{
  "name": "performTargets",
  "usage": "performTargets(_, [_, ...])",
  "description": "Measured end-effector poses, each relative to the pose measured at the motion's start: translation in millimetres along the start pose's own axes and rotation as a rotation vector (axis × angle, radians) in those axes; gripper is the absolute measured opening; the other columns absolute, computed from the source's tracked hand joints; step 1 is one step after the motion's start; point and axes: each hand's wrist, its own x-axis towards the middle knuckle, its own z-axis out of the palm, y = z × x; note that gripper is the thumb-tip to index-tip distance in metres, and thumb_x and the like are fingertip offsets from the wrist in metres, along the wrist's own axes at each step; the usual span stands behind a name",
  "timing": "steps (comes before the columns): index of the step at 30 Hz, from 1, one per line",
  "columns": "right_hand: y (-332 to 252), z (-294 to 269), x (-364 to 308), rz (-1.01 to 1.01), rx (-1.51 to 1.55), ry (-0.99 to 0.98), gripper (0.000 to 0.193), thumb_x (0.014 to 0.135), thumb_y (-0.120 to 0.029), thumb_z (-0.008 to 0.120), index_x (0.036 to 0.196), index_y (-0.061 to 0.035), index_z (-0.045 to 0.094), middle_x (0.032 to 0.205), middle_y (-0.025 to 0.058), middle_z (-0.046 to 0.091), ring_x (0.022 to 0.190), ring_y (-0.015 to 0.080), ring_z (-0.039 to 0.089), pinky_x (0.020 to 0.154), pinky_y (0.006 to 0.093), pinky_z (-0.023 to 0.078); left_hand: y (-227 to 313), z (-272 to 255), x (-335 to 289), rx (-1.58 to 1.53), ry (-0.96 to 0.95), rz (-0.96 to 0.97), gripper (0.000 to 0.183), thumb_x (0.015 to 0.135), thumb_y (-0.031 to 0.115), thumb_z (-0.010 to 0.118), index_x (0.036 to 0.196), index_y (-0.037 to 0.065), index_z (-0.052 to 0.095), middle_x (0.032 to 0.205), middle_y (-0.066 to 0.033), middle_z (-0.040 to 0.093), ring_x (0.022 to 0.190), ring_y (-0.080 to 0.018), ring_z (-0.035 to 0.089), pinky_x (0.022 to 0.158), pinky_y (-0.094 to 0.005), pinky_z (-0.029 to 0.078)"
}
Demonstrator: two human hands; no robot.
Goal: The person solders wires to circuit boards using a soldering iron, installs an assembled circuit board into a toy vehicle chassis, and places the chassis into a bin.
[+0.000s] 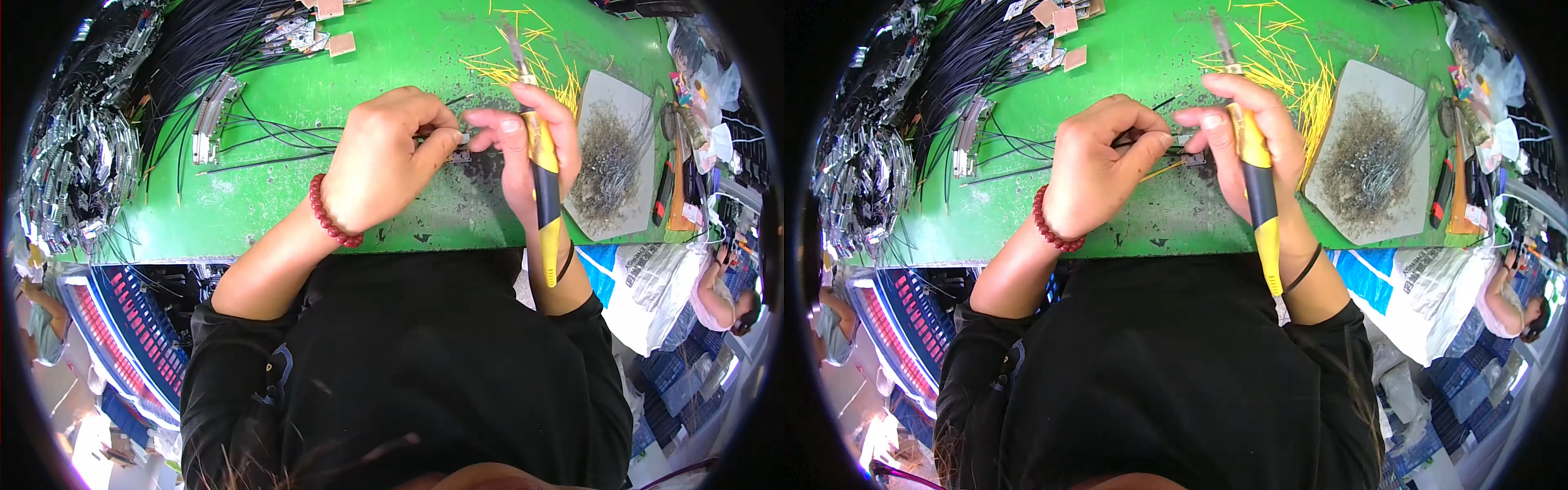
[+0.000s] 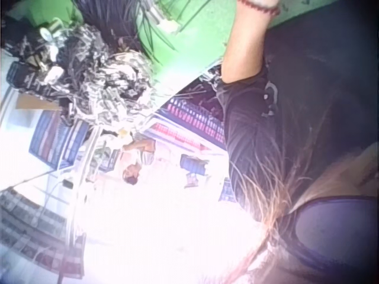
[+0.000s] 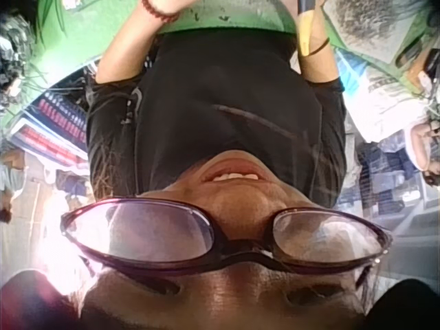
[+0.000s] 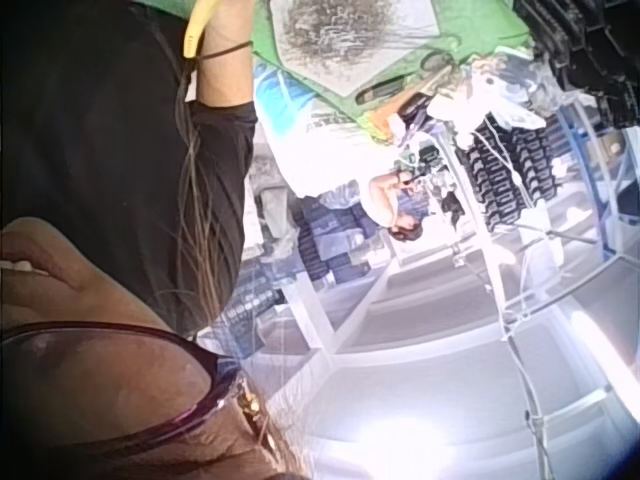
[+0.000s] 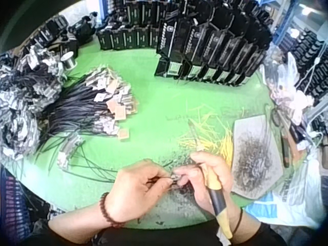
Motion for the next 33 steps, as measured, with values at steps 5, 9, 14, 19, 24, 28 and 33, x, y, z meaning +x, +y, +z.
performTargets(5, [3,-27,2,0.066,-0.071,-0.074,0.023,0.097,-0.009,0.053,0.119,-0.0008,0.051,0.092,0.0147,0.068,0.076,0.017,0.067,0.068,0.0279,0.055,1,-3,-1,-0.045,0.022,-0.062,0.004,0.076,0.003,0.068,0.076,0.0,0.066,0.071,-0.0115,0.062,0.064,-0.024,0.06,0.058,-0.0329,0.048])
performTargets(9, [13,-43,11,-0.132,-0.339,-0.471,0.028,0.083,-0.006,0.061,0.11,-0.0111,0.063,0.078,0.0042,0.064,0.074,0.0166,0.065,0.063,0.0281,0.048,1,-4,-2,-0.066,0.025,-0.064,0.004,0.076,0.003,0.068,0.077,0.0,0.065,0.072,-0.0111,0.062,0.064,-0.0238,0.061,0.058,-0.0324,0.048])
performTargets(14, [18,-44,23,-0.338,-0.679,-0.739,0.028,0.078,-0.011,0.059,0.106,-0.0162,0.064,0.08,0.0029,0.064,0.085,0.0238,0.062,0.074,0.0354,0.046,2,-6,-4,-0.037,-0.007,-0.017,0.003,0.079,-0.002,0.066,0.079,-0.001,0.063,0.072,-0.0043,0.058,0.059,-0.0067,0.048,0.054,-0.0212,0.039])
performTargets(19, [18,-36,24,-0.455,-0.712,-0.666,0.03,0.072,-0.014,0.067,0.102,-0.0177,0.064,0.079,-0.0001,0.063,0.084,0.0236,0.06,0.073,0.0354,0.046,5,-6,-9,0.019,-0.023,0.053,0.004,0.078,-0.003,0.065,0.079,0.0,0.062,0.073,-0.0044,0.059,0.06,-0.0093,0.05,0.055,-0.0229,0.042])
performTargets(24, [16,-14,-7,-0.385,-0.819,-0.368,0.036,0.065,-0.02,0.074,0.1,-0.0208,0.064,0.065,-0.0044,0.048,0.072,0.0191,0.054,0.066,0.0335,0.042,-3,1,-13,0.135,-0.078,0.098,0.007,0.076,-0.003,0.066,0.079,0.0,0.061,0.077,-0.009,0.061,0.068,-0.0214,0.058,0.062,-0.0302,0.048])
performTargets(28, [13,-6,-19,-0.319,-0.95,-0.248,0.039,0.065,-0.02,0.074,0.103,-0.0209,0.064,0.062,-0.0036,0.043,0.066,0.0172,0.05,0.062,0.0322,0.038,-15,13,-18,0.24,-0.092,0.14,0.007,0.074,-0.002,0.066,0.079,0.001,0.061,0.081,-0.0114,0.062,0.077,-0.0292,0.061,0.068,-0.0359,0.05])
performTargets(33, [9,-17,-22,-0.145,-0.711,-0.282,0.047,0.069,-0.009,0.073,0.113,-0.0188,0.063,0.07,-0.0009,0.055,0.069,0.02,0.055,0.065,0.0323,0.041,-29,26,-18,0.284,-0.047,0.191,0.006,0.073,0.004,0.065,0.076,0.004,0.06,0.081,-0.0085,0.061,0.078,-0.0285,0.06,0.066,-0.0369,0.05])
